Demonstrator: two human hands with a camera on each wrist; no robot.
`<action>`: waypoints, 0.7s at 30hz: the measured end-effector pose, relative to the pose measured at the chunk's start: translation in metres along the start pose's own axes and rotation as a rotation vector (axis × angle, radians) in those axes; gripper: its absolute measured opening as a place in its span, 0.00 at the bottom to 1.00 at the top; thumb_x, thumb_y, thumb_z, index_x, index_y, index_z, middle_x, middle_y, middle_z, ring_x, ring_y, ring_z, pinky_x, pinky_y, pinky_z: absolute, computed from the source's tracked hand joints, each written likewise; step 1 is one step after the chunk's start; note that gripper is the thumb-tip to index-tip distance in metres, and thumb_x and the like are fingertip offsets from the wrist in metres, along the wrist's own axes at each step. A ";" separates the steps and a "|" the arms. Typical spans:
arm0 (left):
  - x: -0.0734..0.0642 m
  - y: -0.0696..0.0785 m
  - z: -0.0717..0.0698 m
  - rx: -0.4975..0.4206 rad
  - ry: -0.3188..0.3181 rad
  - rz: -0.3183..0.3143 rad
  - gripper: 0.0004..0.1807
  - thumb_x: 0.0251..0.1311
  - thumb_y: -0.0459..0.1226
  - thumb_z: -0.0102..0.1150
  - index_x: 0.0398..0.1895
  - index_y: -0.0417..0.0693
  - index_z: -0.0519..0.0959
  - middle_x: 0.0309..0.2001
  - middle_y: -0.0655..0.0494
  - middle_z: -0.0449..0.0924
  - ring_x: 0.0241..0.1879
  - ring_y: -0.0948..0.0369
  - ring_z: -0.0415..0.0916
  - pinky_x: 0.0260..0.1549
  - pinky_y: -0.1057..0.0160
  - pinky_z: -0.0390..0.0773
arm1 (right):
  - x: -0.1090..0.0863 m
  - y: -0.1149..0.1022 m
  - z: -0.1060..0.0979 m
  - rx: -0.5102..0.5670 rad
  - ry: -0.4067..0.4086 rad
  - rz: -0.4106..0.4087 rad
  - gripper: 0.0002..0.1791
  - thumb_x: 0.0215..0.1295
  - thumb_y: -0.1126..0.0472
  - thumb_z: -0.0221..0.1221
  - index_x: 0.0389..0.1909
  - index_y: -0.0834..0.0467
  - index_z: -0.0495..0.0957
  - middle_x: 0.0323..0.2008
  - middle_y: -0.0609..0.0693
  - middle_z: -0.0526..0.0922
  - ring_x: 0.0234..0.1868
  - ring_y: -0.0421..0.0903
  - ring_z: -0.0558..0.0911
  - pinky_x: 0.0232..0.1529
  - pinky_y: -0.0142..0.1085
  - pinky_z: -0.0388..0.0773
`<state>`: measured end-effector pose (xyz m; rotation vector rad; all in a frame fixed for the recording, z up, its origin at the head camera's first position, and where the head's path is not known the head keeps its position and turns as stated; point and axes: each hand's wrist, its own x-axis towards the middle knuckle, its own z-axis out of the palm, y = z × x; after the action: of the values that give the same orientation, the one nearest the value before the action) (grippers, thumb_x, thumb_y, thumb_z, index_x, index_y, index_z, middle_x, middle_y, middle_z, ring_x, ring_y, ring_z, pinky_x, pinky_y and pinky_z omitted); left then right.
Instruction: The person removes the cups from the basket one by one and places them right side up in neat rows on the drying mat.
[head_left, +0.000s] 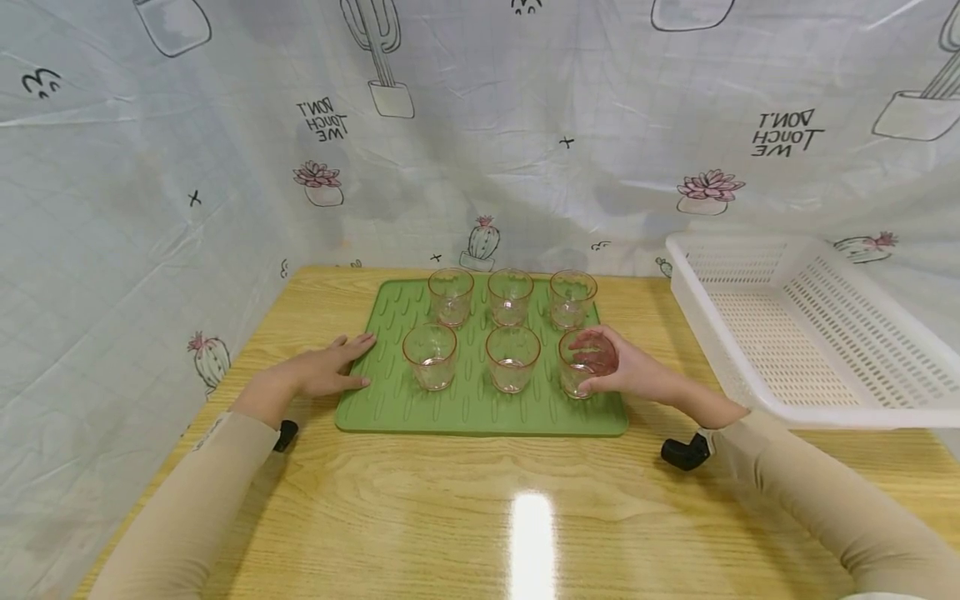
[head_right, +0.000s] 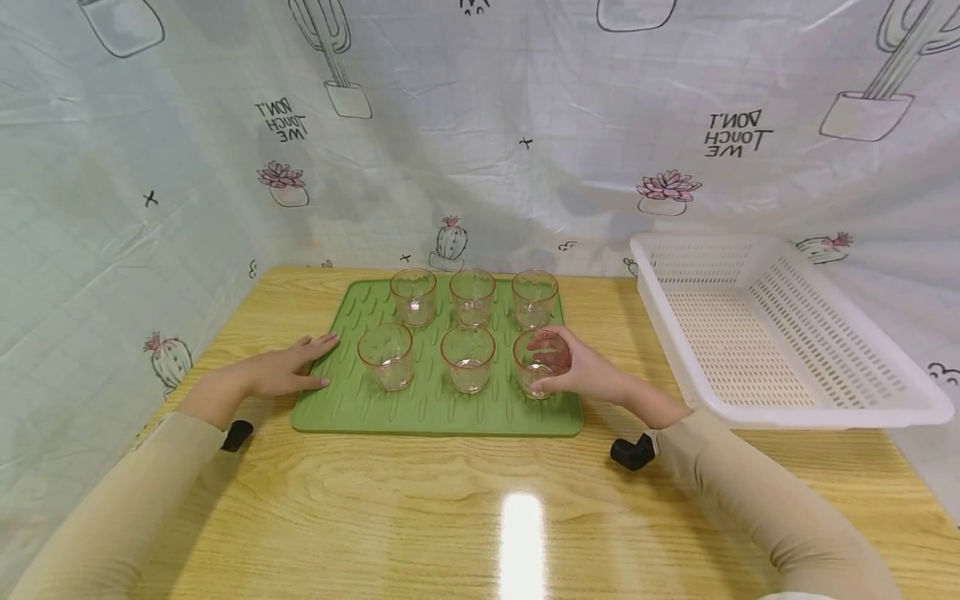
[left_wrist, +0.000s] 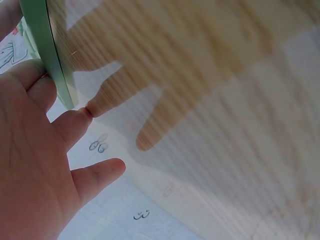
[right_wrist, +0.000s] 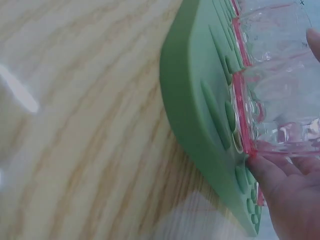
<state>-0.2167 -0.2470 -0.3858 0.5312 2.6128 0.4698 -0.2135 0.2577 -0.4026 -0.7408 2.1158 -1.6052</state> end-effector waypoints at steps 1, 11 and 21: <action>0.000 0.000 0.000 -0.001 -0.001 -0.002 0.48 0.75 0.53 0.55 0.84 0.44 0.41 0.82 0.37 0.36 0.77 0.32 0.29 0.65 0.22 0.44 | 0.000 0.000 -0.001 -0.001 -0.006 0.001 0.46 0.62 0.70 0.71 0.72 0.73 0.52 0.71 0.75 0.62 0.71 0.71 0.65 0.64 0.35 0.73; -0.001 0.003 -0.002 0.005 0.001 0.002 0.48 0.75 0.54 0.54 0.84 0.44 0.42 0.81 0.36 0.37 0.77 0.31 0.30 0.65 0.22 0.44 | -0.004 0.001 -0.004 -0.007 -0.021 0.002 0.48 0.63 0.71 0.70 0.75 0.72 0.49 0.71 0.75 0.62 0.71 0.71 0.66 0.64 0.35 0.74; 0.000 0.001 0.000 0.008 0.008 0.016 0.47 0.75 0.53 0.55 0.84 0.42 0.43 0.81 0.35 0.38 0.77 0.31 0.30 0.65 0.22 0.43 | -0.003 0.001 -0.004 -0.001 -0.029 -0.002 0.50 0.63 0.72 0.69 0.77 0.71 0.46 0.71 0.76 0.60 0.71 0.72 0.64 0.61 0.32 0.75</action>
<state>-0.2164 -0.2462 -0.3854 0.5537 2.6207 0.4678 -0.2135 0.2632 -0.4029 -0.7619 2.0965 -1.5846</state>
